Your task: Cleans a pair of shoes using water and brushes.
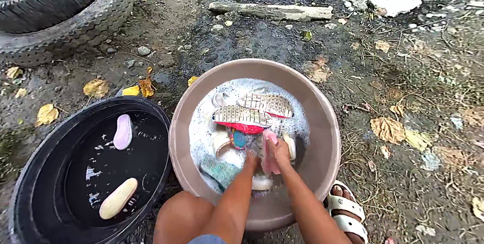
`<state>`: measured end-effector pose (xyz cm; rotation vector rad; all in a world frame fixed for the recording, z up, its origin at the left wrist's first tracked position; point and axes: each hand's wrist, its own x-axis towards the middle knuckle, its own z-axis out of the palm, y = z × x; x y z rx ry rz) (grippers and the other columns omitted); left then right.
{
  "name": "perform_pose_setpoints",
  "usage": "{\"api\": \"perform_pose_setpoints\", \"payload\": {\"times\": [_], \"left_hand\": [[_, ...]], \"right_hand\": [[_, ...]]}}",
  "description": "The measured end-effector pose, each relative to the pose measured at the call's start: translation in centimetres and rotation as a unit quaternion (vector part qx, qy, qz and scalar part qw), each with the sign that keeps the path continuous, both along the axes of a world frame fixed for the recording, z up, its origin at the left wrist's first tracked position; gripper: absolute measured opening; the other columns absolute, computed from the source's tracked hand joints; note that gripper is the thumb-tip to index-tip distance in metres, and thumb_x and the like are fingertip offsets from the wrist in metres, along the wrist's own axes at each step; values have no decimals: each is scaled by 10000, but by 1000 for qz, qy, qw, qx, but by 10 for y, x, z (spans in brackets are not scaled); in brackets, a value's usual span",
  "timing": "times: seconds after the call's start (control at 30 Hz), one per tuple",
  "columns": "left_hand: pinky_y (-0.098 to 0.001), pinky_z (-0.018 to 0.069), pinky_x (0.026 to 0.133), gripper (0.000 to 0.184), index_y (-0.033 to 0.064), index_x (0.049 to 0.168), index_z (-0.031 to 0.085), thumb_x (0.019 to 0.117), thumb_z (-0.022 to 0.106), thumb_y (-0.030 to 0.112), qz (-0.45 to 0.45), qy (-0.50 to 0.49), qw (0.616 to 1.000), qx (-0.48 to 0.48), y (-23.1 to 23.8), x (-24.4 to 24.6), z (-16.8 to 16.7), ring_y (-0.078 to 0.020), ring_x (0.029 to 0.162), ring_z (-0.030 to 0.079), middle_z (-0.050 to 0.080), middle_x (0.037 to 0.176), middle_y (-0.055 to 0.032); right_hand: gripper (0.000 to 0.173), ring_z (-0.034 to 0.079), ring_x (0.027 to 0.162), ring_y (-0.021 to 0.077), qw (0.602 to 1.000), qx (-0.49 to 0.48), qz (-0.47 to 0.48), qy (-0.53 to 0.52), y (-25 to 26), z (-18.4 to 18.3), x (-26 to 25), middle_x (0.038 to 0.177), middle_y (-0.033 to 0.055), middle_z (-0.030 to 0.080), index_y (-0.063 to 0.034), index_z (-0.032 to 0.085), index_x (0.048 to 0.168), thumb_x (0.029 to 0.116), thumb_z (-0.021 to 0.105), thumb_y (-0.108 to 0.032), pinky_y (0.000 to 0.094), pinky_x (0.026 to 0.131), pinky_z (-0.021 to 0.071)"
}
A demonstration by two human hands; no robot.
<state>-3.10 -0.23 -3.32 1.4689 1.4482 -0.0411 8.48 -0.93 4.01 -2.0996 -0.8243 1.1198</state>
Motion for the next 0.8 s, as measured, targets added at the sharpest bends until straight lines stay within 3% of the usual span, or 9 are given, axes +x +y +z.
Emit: {"api": "perform_pose_setpoints", "payload": {"times": [0.07,0.23,0.3,0.37,0.43,0.47,0.6,0.7,0.8], "left_hand": [[-487,258,1231,543,-171,1470,352,1015,547,52,22,-21,999,-9,6,-4,11,-429,1466,356,386,1524,-357],[-452,442,1108,467,-109,1387,505,973,640,61,81,-230,970,-21,21,-2,58,-328,1263,574,570,1359,-291],[-434,448,1077,410,-122,1349,521,1005,609,82,64,-286,956,-35,31,4,83,-305,1205,588,579,1321,-290],[-371,480,1002,347,-116,1310,554,1026,570,82,40,-332,941,-53,39,9,107,-208,1073,614,631,1215,-230],[-270,540,805,193,-69,1146,601,999,573,52,36,-393,916,-78,43,16,121,-65,811,621,653,933,-59],[-236,532,732,137,-54,1090,601,990,575,36,46,-415,904,-89,45,17,126,-29,726,597,625,841,-3],[-281,519,659,341,-20,1118,599,1097,448,285,104,-385,909,-120,45,12,137,-86,688,576,603,833,-36],[-449,554,765,918,44,1396,498,1000,0,707,149,-436,848,-263,36,5,148,-292,904,653,646,1134,-209],[-231,492,541,627,77,1016,549,1105,78,482,251,-514,786,-234,17,6,161,-94,588,575,590,707,-21]], "right_hand": [[321,658,880,326,993,89,-71,-15,2,16,11,943,259,676,130,662,1065,1010,644,-186,500,851,521],[477,687,958,378,975,180,-67,-108,12,19,66,1075,314,680,152,613,1223,971,702,-244,530,902,538],[455,632,867,229,977,209,-41,-15,14,24,72,1031,234,645,158,562,1240,1000,638,-221,401,818,535],[611,640,899,56,945,279,-9,171,13,28,69,1047,75,632,116,462,1300,1028,491,-430,252,822,556],[1053,736,969,140,870,333,-3,362,17,43,60,1097,66,746,26,479,1311,689,753,-778,308,854,615],[1109,744,971,160,852,350,8,388,20,52,58,1086,58,759,2,497,1300,576,823,-773,326,859,619],[1032,684,968,34,884,402,84,223,32,97,47,1104,-39,672,33,382,1359,660,856,-560,239,868,591],[1118,598,1124,31,899,406,158,39,28,119,28,1300,161,584,171,309,1450,682,795,-480,202,964,507],[1163,571,1219,147,867,428,240,-84,20,126,-4,1328,321,560,231,353,1409,672,783,-561,253,1045,456]]}}
